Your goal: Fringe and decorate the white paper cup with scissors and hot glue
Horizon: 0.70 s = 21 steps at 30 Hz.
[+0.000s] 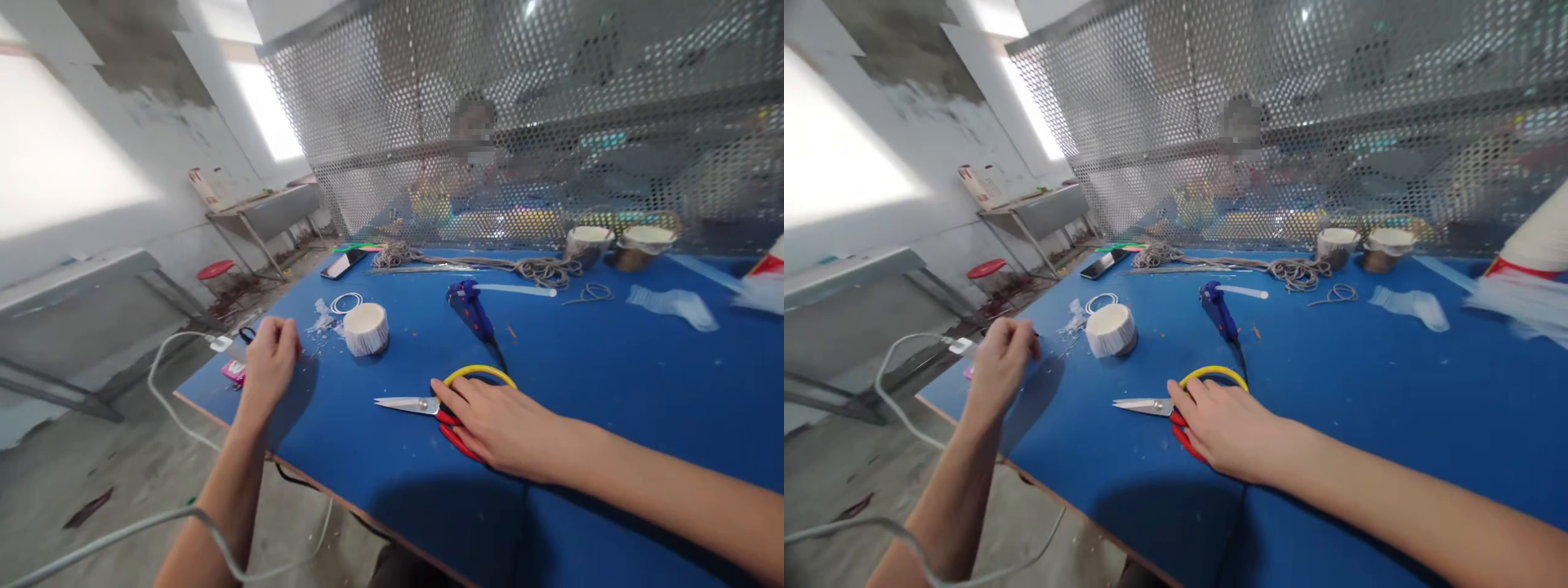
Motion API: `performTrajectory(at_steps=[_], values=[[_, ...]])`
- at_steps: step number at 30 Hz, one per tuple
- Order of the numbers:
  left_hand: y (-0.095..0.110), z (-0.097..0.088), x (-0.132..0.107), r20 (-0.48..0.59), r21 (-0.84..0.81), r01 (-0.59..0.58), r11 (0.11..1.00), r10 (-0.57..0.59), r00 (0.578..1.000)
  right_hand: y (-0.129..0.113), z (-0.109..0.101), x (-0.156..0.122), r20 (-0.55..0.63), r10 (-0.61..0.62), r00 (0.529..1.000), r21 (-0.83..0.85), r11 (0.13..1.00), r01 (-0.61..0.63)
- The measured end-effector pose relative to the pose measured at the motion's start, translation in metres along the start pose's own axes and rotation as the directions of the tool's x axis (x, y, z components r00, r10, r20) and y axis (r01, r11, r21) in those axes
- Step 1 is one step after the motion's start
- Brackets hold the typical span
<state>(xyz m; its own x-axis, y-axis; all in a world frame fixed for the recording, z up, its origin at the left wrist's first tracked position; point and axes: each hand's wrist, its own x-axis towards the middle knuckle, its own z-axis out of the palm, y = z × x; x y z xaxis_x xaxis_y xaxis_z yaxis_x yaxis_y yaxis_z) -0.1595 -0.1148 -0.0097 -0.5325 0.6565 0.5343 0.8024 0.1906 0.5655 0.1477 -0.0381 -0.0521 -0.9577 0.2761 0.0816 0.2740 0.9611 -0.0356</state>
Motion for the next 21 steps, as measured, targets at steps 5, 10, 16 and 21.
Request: performTrajectory(at_steps=[5,10,16,21], values=[[-0.016,-0.012,-0.022,0.119,0.019,0.006,1.000,-0.008,0.993,0.001,-0.001,-0.001,0.003,-0.017,1.000,0.009,1.000,0.017],[-0.018,-0.017,-0.032,0.130,0.058,-0.034,0.998,0.026,0.991,0.000,-0.004,0.000,0.056,0.000,0.998,0.005,1.000,-0.001],[-0.016,-0.008,-0.030,0.106,0.130,-0.088,0.988,0.074,0.992,-0.001,-0.008,0.001,0.105,0.022,0.994,0.016,1.000,-0.024],[-0.017,-0.002,-0.016,0.217,0.168,-0.159,0.973,0.120,0.969,-0.001,-0.009,0.001,0.111,0.030,0.993,0.030,0.999,-0.033]])
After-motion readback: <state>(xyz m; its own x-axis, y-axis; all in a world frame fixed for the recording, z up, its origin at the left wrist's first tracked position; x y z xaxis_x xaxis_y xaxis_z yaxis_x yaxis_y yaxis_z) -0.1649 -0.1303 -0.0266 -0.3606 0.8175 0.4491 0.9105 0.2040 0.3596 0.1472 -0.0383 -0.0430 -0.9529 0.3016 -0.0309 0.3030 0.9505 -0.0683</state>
